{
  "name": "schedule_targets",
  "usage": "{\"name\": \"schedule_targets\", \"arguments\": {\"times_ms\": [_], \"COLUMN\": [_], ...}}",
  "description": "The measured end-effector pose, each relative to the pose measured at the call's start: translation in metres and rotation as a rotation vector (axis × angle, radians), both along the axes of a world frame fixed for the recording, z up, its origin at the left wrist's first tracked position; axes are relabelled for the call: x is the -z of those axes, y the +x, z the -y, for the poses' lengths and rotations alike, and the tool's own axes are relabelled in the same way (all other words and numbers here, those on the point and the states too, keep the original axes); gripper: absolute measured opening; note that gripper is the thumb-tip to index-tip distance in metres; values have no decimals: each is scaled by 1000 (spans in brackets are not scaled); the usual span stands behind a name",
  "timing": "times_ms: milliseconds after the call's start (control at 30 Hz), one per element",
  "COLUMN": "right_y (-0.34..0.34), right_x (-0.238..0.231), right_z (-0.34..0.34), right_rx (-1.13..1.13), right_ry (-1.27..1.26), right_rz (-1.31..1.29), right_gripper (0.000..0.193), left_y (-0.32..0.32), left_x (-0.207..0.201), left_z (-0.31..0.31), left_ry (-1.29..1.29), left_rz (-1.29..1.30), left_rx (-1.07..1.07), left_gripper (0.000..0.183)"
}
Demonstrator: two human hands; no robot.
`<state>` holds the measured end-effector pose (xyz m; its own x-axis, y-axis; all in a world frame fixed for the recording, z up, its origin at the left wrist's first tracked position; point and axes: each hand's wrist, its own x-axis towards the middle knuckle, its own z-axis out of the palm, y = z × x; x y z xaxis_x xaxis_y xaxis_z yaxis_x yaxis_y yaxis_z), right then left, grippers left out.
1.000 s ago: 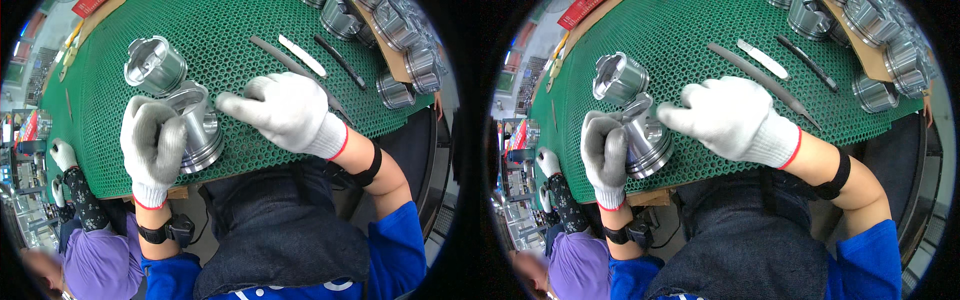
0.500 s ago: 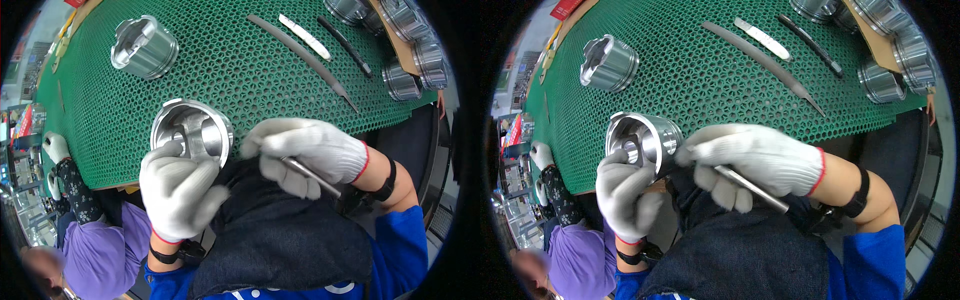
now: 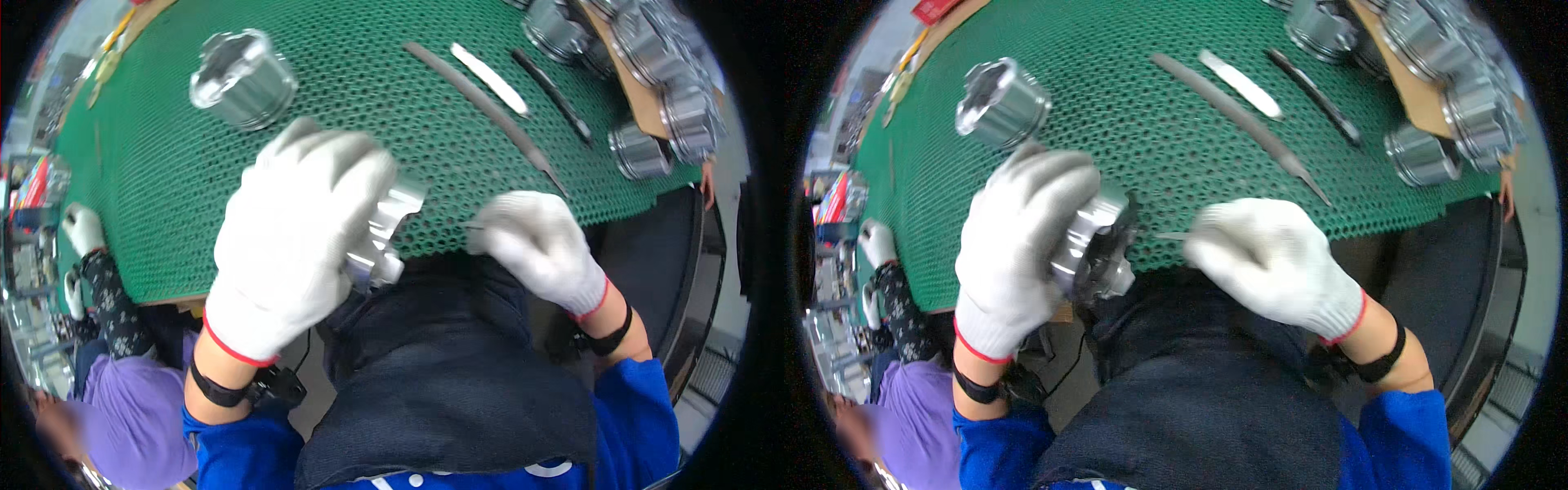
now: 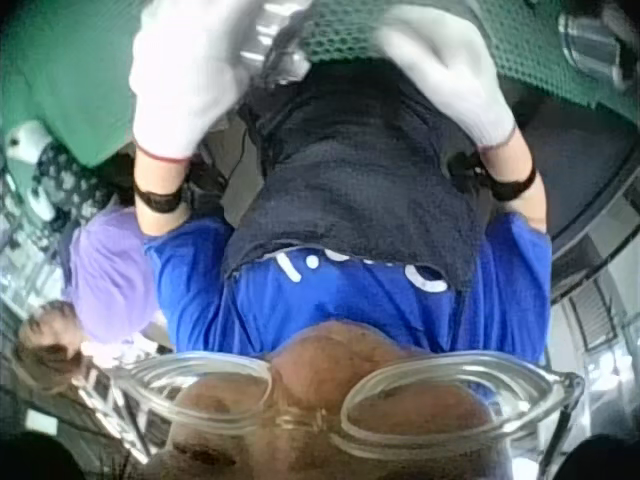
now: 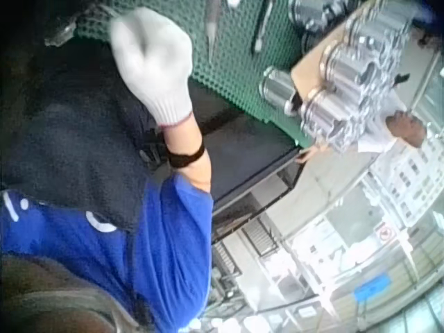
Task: Deburring and smoothing the edges of metal engine pistons using a hand file and a scraping tool.
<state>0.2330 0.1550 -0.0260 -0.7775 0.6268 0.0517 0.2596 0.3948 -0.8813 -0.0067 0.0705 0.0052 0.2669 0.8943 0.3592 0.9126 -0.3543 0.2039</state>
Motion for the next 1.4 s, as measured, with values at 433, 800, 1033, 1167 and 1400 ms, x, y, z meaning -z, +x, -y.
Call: {"name": "schedule_targets", "arguments": {"times_ms": [433, 800, 1033, 1167, 1400], "right_y": [-35, -4, -14, 5, -13], "right_x": [1, -4, -16, -10, -22], "right_z": [-5, -17, -8, -8, -5], "right_rx": [-83, -46, -280, -307, -317], "right_ry": [484, 234, -335, -633, -744], "right_rz": [26, 150, 88, 123, 158], "right_gripper": [23, 14, 25, 39, 41], "left_y": [15, -32, -3, -19, -45], "left_x": [-6, 32, 70, 68, 26], "left_z": [-31, 0, 72, 92, 6], "left_ry": [-205, 73, 60, -49, 9], "left_rz": [-55, 711, 1084, 829, 191], "left_rx": [-180, -195, -400, -428, -101], "left_gripper": [27, 56, 126, 87, 50]}}
